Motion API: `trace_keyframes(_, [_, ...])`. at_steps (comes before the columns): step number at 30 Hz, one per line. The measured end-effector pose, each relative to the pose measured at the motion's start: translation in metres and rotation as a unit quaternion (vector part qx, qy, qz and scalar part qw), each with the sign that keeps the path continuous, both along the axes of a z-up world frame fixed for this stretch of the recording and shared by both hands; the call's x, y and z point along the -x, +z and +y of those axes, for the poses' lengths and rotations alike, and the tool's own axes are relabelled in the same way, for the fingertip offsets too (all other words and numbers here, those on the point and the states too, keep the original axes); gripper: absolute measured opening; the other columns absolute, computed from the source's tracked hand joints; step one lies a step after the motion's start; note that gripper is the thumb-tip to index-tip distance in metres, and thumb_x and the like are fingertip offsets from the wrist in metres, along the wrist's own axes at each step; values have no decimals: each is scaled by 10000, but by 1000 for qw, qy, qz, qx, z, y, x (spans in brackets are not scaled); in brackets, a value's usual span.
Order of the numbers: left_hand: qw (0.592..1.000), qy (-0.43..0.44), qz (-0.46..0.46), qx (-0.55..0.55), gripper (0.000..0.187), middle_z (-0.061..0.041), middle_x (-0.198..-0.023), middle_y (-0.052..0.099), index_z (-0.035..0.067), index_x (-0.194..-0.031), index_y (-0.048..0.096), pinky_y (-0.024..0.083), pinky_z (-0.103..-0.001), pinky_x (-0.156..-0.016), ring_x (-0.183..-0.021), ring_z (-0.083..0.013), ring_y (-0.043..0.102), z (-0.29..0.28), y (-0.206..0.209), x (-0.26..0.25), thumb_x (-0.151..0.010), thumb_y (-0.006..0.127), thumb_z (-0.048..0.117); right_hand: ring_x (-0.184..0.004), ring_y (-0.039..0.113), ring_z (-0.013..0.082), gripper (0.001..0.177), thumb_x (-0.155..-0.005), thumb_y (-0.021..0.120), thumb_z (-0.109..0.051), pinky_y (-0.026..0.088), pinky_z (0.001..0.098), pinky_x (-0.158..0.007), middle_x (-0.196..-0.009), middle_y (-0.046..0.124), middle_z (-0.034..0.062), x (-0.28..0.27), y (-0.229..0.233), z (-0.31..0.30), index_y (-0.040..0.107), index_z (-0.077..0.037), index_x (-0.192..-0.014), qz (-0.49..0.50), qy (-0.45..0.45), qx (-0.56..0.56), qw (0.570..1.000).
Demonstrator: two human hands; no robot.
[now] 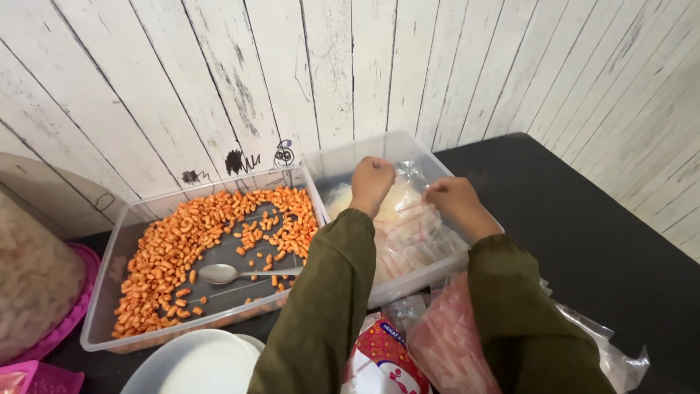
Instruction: Manually portioning snacks into small plastic bags using a spoon and a digital scale for weight accuracy.
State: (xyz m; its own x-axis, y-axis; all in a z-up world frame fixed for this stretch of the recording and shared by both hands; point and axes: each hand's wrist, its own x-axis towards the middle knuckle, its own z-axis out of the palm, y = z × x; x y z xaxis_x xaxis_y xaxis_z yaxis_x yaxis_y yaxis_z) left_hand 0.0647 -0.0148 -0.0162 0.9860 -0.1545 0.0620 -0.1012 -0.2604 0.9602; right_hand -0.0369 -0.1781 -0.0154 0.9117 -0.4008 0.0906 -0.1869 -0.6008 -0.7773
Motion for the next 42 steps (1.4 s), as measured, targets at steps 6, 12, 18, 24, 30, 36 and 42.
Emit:
trace_keyframes(6, [997, -13, -71, 13, 360, -128, -916, 702, 75, -1072, 727, 559, -411, -845, -977, -321, 708, 29, 35, 16, -766, 795, 252, -632, 618, 174, 171, -802, 691, -179, 542, 286, -572, -680, 656, 108, 25, 50, 32, 756, -58, -905, -104, 1, -146, 984])
trace_keyframes(12, [995, 70, -71, 11, 229, -65, -751, 735, 94, -1018, 738, 566, -350, -774, -789, -253, 757, 78, 77, 33, -827, 726, 220, -682, 707, 177, 317, -858, 683, -100, 610, 279, -530, -872, 680, 131, 18, 69, 72, 642, 3, -1155, -101, 33, -286, 952])
trace_keyframes(18, [990, 114, -72, 38, 185, -59, -761, 757, 116, -1026, 709, 556, -272, -727, -687, -149, 757, 154, 98, 55, -846, 718, 155, -711, 714, 132, 203, -903, 639, -98, 619, 232, -567, -909, 657, 84, 39, 101, 159, 624, 8, -1076, -81, 106, -316, 939])
trace_keyframes(24, [983, 174, -57, 9, 258, 38, -654, 730, 210, -1003, 696, 582, -322, -743, -725, -165, 772, 238, 90, 76, -750, 678, 256, -670, 716, 141, 90, -911, 646, -86, 600, 224, -535, -817, 678, 105, 38, 98, 224, 654, 3, -912, -86, 160, -271, 945])
trace_keyframes(30, [869, 131, -405, -253, 1051, -267, -1405, 493, -3, -1464, 427, 384, -620, -1100, -1357, -496, 407, 320, 111, 171, -615, 953, 322, -615, 713, 178, 120, -848, 684, -59, 590, 225, -514, -740, 683, 155, 24, 73, 270, 691, 19, -938, -92, 238, -211, 944])
trace_keyframes(36, [773, 92, -421, -465, 1226, -92, -1570, 382, 152, -1592, 263, 172, -657, -1174, -1498, -352, 229, 356, 87, 191, -615, 935, 465, -644, 720, 185, 205, -837, 683, -52, 589, 239, -526, -755, 679, 157, 36, 79, 325, 681, 53, -1013, -82, 303, -166, 935])
trace_keyframes(42, [774, 102, -459, -424, 863, -90, -1293, 599, 151, -1421, 509, 183, -668, -1159, -1432, -332, 339, 372, 78, 184, -697, 905, 402, -615, 718, 202, 184, -833, 674, -51, 593, 238, -507, -738, 687, 174, 28, 81, 349, 690, 39, -993, -83, 309, -169, 932])
